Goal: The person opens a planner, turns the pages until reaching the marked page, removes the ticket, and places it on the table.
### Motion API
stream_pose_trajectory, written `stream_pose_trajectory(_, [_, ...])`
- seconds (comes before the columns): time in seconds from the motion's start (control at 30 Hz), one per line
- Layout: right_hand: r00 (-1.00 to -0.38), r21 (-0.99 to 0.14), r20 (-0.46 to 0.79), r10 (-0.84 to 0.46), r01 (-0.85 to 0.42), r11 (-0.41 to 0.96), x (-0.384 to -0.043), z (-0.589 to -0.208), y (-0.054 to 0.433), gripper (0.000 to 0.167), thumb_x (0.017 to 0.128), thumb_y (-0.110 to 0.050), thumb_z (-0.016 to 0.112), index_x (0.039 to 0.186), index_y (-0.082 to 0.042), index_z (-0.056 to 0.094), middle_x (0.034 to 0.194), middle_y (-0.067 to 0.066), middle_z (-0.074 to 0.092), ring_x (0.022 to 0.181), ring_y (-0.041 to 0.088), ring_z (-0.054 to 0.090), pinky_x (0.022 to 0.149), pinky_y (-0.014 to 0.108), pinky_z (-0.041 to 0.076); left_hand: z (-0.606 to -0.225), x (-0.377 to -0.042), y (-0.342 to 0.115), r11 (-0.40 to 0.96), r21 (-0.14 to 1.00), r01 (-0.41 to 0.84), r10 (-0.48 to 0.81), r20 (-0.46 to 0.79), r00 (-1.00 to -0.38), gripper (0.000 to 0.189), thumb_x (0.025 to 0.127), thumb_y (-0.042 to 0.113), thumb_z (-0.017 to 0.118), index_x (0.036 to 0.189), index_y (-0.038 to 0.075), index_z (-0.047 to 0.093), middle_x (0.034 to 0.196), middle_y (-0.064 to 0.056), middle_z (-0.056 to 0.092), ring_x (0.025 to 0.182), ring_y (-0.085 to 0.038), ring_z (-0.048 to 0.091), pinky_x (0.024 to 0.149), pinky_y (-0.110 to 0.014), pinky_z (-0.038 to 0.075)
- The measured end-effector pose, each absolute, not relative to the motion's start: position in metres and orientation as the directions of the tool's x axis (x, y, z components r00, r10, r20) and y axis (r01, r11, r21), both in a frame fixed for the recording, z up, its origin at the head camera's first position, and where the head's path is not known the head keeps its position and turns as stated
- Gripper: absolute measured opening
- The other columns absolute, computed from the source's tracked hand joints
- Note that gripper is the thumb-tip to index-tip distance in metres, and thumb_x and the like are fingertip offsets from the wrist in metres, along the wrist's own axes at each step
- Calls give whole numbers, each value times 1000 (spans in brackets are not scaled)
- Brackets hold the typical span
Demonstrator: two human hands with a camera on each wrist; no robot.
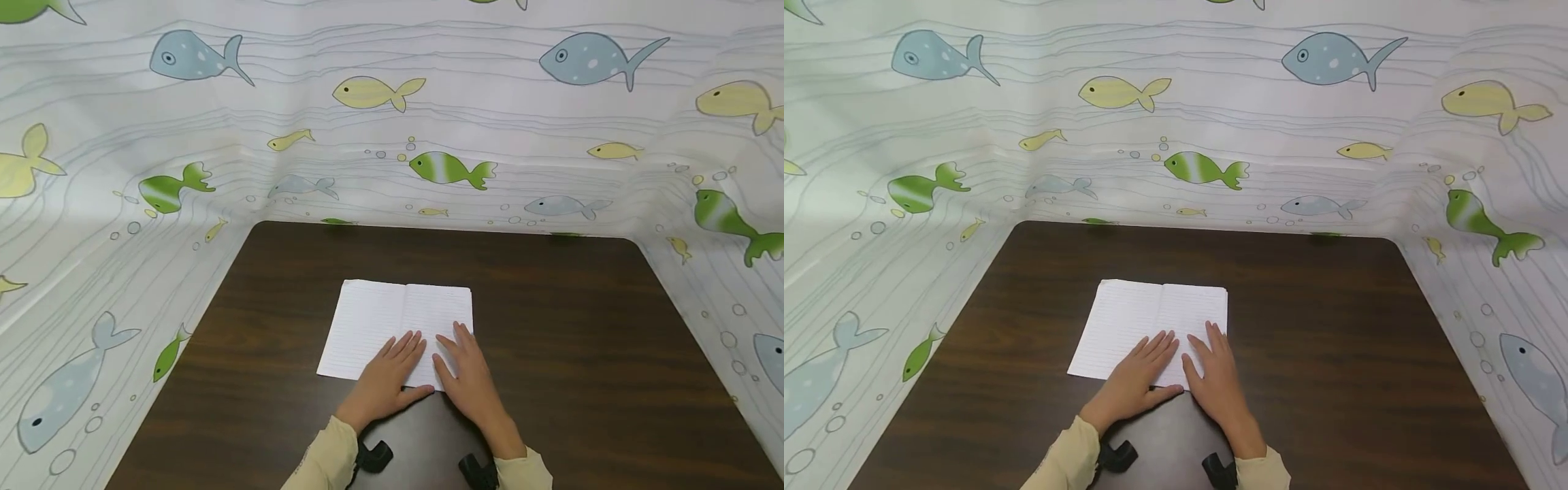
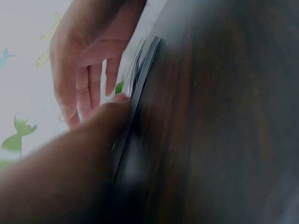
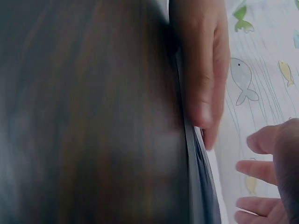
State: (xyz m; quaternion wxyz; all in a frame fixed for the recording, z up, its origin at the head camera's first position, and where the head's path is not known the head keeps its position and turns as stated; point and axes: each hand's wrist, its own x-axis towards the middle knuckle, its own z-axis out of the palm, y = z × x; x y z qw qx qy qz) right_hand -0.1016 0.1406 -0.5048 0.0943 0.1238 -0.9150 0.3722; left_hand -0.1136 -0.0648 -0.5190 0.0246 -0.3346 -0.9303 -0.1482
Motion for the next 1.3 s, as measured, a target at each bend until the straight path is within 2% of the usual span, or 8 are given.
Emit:
stream_pose_trajectory(0.17, [-946,-575,250,-206,-316,755,-102,-499,139,44,99,-22,69,135,3,66,154,32,43,148,49,34,114,68,32,-518,-109,-62,757,232,610,596,134,-791,87,100,63,55,162,6,32,169,-9,27,158,-21,18,126,-38,19])
stream_pose_trajectory(0.3, [-946,-544,232,-226,-319,776,-101,-499,138,48,100,-23,67,138,5,62,153,35,43,148,49,34,114,66,33,-520,-108,-57,756,270,596,577,156,-802,86,100,61,57,161,5,33,168,-11,29,158,-22,19,126,-38,21])
stream_pose_trajectory(0.57, [-945,-501,199,-261,-327,801,-102,-500,138,52,101,-25,65,141,9,58,150,37,45,145,51,38,119,62,27,-522,-107,-52,746,329,578,543,201,-815,89,98,59,62,159,0,36,167,-15,32,156,-25,25,124,-41,27])
stream_pose_trajectory(0.7, [-950,-491,150,-275,-313,813,-102,-501,136,58,101,-28,66,144,9,54,153,37,41,146,51,36,117,63,33,-521,-108,-55,724,421,546,524,179,-833,105,90,62,72,161,-2,28,169,-17,25,158,-25,19,124,-41,27])
stream_pose_trajectory(0.83, [-953,-538,84,-291,-289,792,-102,-499,132,66,100,-36,65,150,5,50,159,34,34,150,48,30,116,63,33,-520,-111,-61,676,531,511,507,167,-845,119,83,57,82,163,-4,18,171,-20,16,159,-27,14,122,-44,30])
stream_pose_trajectory(1.07, [-942,-610,71,-329,-302,733,-103,-497,122,72,101,-46,63,154,0,47,162,31,30,151,46,28,116,62,34,-517,-116,-74,573,656,491,513,180,-840,112,86,36,87,162,-8,16,169,-26,16,156,-36,21,120,-53,32])
stream_pose_trajectory(1.17, [-947,-589,90,-309,-301,750,-103,-498,123,69,101,-43,63,152,0,48,162,30,33,151,45,31,116,61,34,-514,-117,-79,543,729,418,485,135,-864,115,84,36,88,163,-4,15,170,-24,15,156,-35,20,120,-54,30])
stream_pose_trajectory(1.3, [-960,-503,112,-258,-279,818,-104,-496,126,65,102,-40,61,149,4,51,159,32,36,150,47,31,120,62,26,-510,-118,-84,540,761,359,464,86,-882,121,81,40,90,165,1,13,171,-20,13,157,-32,17,121,-55,28])
